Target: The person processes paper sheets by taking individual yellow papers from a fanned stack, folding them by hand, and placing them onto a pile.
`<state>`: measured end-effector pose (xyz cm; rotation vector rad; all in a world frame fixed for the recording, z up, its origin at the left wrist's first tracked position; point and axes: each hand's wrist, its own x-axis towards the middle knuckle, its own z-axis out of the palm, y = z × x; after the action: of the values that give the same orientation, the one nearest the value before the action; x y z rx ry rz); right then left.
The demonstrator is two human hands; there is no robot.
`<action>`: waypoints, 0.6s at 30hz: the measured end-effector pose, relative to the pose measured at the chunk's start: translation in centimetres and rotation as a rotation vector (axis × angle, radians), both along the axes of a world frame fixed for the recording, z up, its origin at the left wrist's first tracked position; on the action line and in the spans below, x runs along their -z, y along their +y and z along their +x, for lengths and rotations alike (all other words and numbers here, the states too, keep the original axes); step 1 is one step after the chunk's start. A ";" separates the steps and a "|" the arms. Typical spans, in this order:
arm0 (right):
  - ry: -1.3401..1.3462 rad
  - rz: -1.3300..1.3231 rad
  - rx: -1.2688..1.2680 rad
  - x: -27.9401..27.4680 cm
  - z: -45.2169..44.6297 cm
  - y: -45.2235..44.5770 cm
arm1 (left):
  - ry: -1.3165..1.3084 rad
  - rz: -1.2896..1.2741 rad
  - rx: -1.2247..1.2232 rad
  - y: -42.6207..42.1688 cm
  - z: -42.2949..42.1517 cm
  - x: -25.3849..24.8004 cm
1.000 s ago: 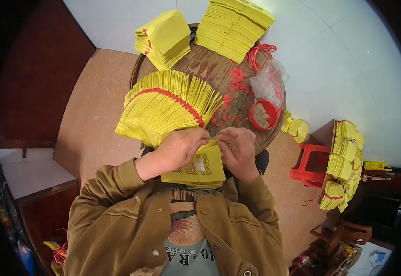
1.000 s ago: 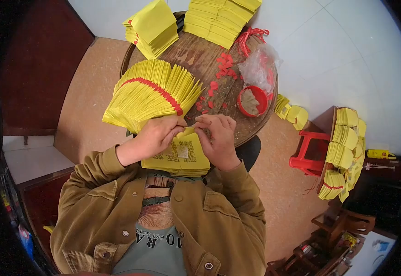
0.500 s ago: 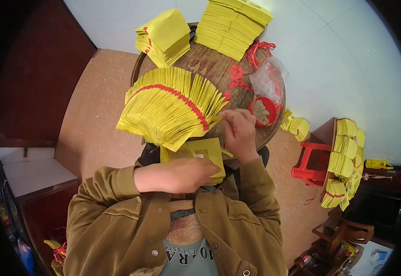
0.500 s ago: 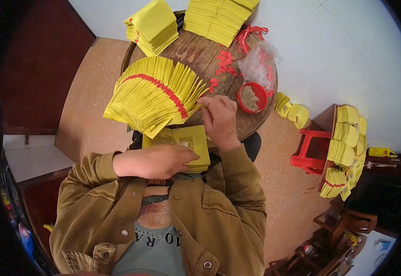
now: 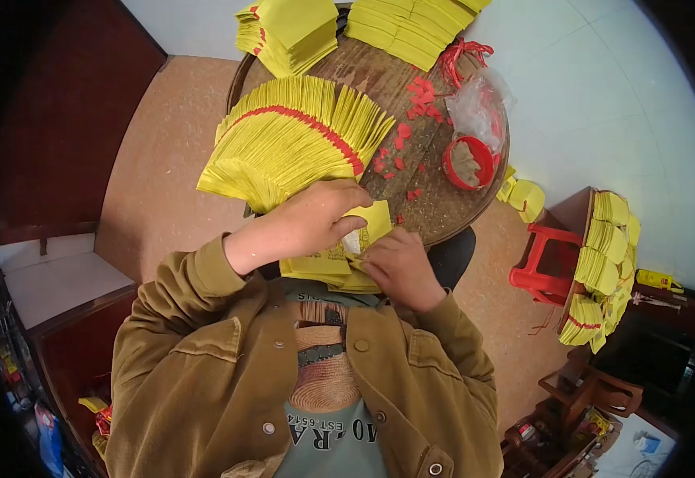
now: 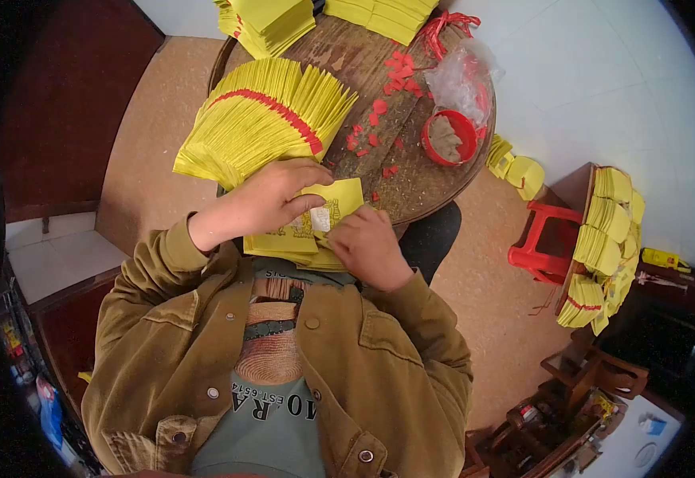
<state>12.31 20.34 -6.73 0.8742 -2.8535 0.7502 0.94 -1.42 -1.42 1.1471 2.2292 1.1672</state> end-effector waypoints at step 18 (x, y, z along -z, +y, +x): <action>0.053 -0.382 0.260 -2.1 -4.2 0.8 | 0.113 -0.142 -0.106 0.3 0.4 0.5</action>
<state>8.10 21.14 -4.59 0.4538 -2.5751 1.1575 1.38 -1.13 -1.89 1.0744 2.4417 0.9866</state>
